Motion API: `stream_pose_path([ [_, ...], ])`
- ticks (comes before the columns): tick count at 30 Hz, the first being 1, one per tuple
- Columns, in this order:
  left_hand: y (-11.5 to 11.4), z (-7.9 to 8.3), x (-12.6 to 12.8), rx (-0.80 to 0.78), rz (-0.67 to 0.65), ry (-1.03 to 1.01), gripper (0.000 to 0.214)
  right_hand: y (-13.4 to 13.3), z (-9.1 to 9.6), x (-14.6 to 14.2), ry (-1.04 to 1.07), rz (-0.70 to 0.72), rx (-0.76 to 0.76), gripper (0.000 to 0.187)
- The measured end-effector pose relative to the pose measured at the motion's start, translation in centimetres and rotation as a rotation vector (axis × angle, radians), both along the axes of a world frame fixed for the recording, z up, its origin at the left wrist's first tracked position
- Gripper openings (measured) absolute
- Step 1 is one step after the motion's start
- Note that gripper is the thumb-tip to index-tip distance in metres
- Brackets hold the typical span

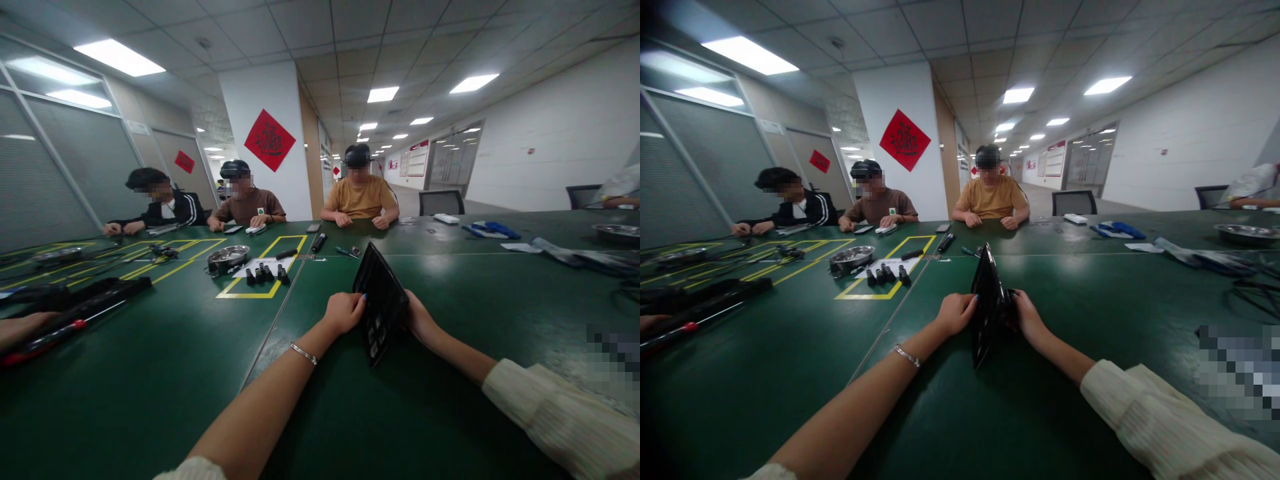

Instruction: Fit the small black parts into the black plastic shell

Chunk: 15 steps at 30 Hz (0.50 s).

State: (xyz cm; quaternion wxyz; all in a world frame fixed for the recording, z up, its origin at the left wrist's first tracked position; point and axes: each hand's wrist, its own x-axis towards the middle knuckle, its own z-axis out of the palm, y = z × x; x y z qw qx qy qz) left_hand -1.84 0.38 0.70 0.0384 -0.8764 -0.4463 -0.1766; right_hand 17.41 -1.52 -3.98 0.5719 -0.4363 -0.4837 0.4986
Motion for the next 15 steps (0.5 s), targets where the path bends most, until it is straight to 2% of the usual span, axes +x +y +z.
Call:
stream_pose_path([
  [8, -0.33, 0.20, -0.08, -0.005, 0.001, 0.012, 0.049, -0.40, 0.43, -0.21, 0.013, 0.001, -0.001, 0.035],
  [15, -0.31, 0.23, 0.13, -0.030, 0.057, 0.030, 0.053, -0.32, 0.32, -0.08, 0.018, 0.019, -0.008, 0.038],
])
